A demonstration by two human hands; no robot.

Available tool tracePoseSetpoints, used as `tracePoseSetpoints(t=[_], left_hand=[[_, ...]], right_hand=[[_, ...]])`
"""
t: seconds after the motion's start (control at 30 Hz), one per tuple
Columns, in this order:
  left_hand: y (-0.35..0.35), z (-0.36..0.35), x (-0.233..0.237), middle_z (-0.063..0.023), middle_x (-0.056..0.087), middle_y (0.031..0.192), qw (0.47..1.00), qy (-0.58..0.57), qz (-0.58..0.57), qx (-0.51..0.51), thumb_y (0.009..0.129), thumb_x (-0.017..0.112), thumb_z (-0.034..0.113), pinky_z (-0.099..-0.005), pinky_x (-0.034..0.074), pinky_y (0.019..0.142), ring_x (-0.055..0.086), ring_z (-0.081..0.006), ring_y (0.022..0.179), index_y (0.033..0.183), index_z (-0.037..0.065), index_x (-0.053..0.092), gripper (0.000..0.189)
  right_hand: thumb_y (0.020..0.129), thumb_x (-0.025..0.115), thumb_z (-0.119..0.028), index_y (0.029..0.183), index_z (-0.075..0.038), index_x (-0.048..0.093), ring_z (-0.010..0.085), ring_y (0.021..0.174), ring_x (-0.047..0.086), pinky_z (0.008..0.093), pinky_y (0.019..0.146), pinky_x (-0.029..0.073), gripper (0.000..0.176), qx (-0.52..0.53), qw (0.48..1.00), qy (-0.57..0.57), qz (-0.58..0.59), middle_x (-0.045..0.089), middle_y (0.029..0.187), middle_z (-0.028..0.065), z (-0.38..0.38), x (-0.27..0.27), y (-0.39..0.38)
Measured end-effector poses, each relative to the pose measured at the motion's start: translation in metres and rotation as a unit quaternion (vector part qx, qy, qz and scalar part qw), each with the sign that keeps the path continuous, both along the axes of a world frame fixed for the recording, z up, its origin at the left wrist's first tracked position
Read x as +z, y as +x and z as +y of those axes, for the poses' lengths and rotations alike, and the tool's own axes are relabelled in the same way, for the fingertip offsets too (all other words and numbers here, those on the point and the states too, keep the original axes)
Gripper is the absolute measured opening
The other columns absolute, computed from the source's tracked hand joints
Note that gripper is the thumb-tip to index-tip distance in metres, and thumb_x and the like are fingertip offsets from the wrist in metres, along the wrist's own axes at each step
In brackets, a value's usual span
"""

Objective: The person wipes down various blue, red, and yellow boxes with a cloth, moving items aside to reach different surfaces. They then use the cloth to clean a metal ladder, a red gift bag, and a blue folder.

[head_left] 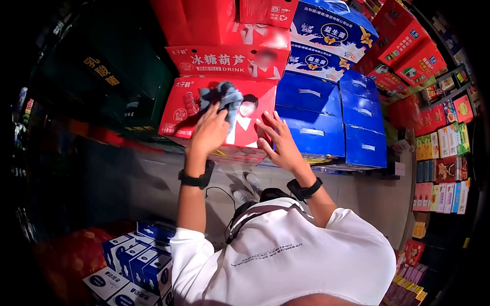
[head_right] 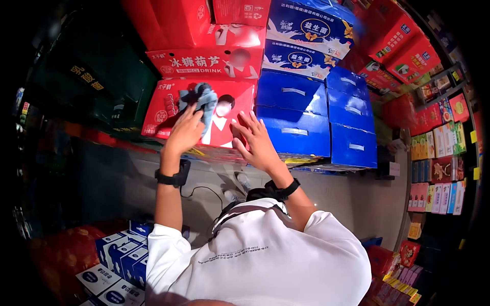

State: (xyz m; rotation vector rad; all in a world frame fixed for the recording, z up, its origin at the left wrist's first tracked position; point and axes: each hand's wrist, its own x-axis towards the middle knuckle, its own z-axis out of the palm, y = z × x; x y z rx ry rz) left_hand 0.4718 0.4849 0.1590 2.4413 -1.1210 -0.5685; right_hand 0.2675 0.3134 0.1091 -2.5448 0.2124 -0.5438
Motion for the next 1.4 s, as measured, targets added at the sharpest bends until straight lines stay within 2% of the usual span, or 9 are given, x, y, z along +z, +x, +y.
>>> tracePoseSetpoints(t=[0.13, 0.27, 0.5, 0.6, 0.67, 0.93, 1.03, 1.23, 1.4], left_hand=[[0.106, 0.062, -0.083, -0.0302, 0.055, 0.125, 0.972, -0.036, -0.233, -0.026, 0.092, 0.044, 0.024, -0.0508, 0.037, 0.107, 0.046, -0.0489, 0.122, 0.131, 0.001, 0.050, 0.045], [0.087, 0.034, -0.047, -0.0277, 0.047, 0.136, 0.982, -0.023, -0.161, 0.099, 0.093, 0.046, 0.023, -0.0502, 0.034, 0.110, 0.039, -0.0452, 0.130, 0.132, 0.001, 0.045, 0.045], [0.025, -0.054, -0.020, -0.0312, 0.045, 0.137, 0.991, -0.056, -0.110, -0.061, 0.089, 0.048, 0.014, -0.0523, 0.035, 0.110, 0.044, -0.0480, 0.126, 0.121, -0.005, 0.050, 0.037], [-0.031, -0.094, -0.002, -0.0319, 0.043, 0.141, 0.983, 0.043, -0.081, -0.159, 0.090, 0.049, 0.012, -0.0513, 0.031, 0.114, 0.039, -0.0445, 0.136, 0.123, -0.009, 0.051, 0.039], [-0.065, -0.084, -0.037, -0.0311, 0.041, 0.146, 0.950, -0.155, -0.165, -0.214, 0.091, 0.049, 0.013, -0.0508, 0.027, 0.117, 0.033, -0.0416, 0.143, 0.119, -0.008, 0.053, 0.035], [-0.063, -0.009, -0.034, -0.0294, 0.048, 0.141, 0.984, -0.109, -0.131, -0.052, 0.090, 0.054, 0.012, -0.0555, 0.030, 0.114, 0.037, -0.0426, 0.140, 0.105, -0.005, 0.056, 0.023], [-0.048, 0.035, -0.029, -0.0286, 0.054, 0.119, 0.988, -0.049, -0.149, 0.020, 0.093, 0.049, 0.013, -0.0548, 0.028, 0.115, 0.033, -0.0438, 0.141, 0.100, -0.005, 0.053, 0.020], [-0.008, 0.087, -0.043, -0.0318, 0.055, 0.126, 0.935, -0.014, -0.168, 0.312, 0.098, 0.042, 0.021, -0.0518, 0.032, 0.109, 0.052, -0.0479, 0.116, 0.129, -0.004, 0.052, 0.041], [0.001, 0.086, -0.074, -0.0336, 0.054, 0.125, 0.918, -0.022, -0.304, 0.256, 0.097, 0.041, 0.017, -0.0533, 0.029, 0.113, 0.049, -0.0480, 0.120, 0.128, -0.008, 0.051, 0.040]], right_hand=[[0.097, 0.057, -0.031, 0.138, -0.010, 0.054, 0.0497, 0.144, 0.023, 0.0541, 0.117, 0.026, 0.047, -0.010, 0.999, 0.037, -0.019, 0.034, 0.155, 0.0203, 0.003, -0.004, 0.012], [0.096, 0.059, -0.031, 0.144, -0.009, 0.048, 0.0501, 0.145, 0.021, 0.0527, 0.118, 0.026, 0.054, 0.004, 0.998, 0.061, -0.004, 0.028, 0.158, 0.0222, -0.005, -0.012, 0.008], [0.099, 0.056, -0.031, 0.157, -0.002, 0.008, 0.0452, 0.150, 0.009, 0.0471, 0.121, 0.018, 0.081, 0.038, 0.973, 0.218, -0.059, -0.002, 0.161, 0.0303, -0.015, -0.034, 0.013], [0.100, 0.054, -0.030, 0.156, 0.000, 0.009, 0.0458, 0.150, 0.008, 0.0473, 0.121, 0.016, 0.078, 0.019, 0.972, 0.228, -0.051, -0.003, 0.161, 0.0317, -0.011, -0.037, 0.011], [0.099, 0.052, -0.026, 0.154, 0.005, 0.013, 0.0470, 0.149, 0.012, 0.0470, 0.121, 0.017, 0.074, -0.006, 0.968, 0.242, -0.057, 0.013, 0.157, 0.0359, -0.005, -0.064, 0.005], [0.099, 0.056, -0.030, 0.145, -0.021, 0.049, 0.0482, 0.145, 0.024, 0.0483, 0.117, 0.029, 0.048, 0.053, 0.973, 0.226, 0.008, 0.015, 0.158, 0.0326, -0.027, -0.017, -0.013], [0.099, 0.055, -0.029, 0.144, -0.018, 0.048, 0.0497, 0.144, 0.024, 0.0499, 0.116, 0.029, 0.047, 0.044, 0.988, 0.149, 0.014, 0.016, 0.157, 0.0330, -0.034, -0.001, -0.011], [0.089, 0.062, -0.007, 0.139, -0.014, 0.048, 0.0602, 0.141, 0.018, 0.0523, 0.113, 0.033, 0.052, 0.093, 0.981, 0.171, 0.000, 0.004, 0.151, 0.0463, -0.028, 0.003, 0.003], [0.090, 0.061, -0.008, 0.136, -0.015, 0.050, 0.0597, 0.135, 0.032, 0.0502, 0.106, 0.041, 0.048, 0.107, 0.975, 0.192, 0.017, 0.005, 0.153, 0.0441, -0.041, 0.000, -0.002]])
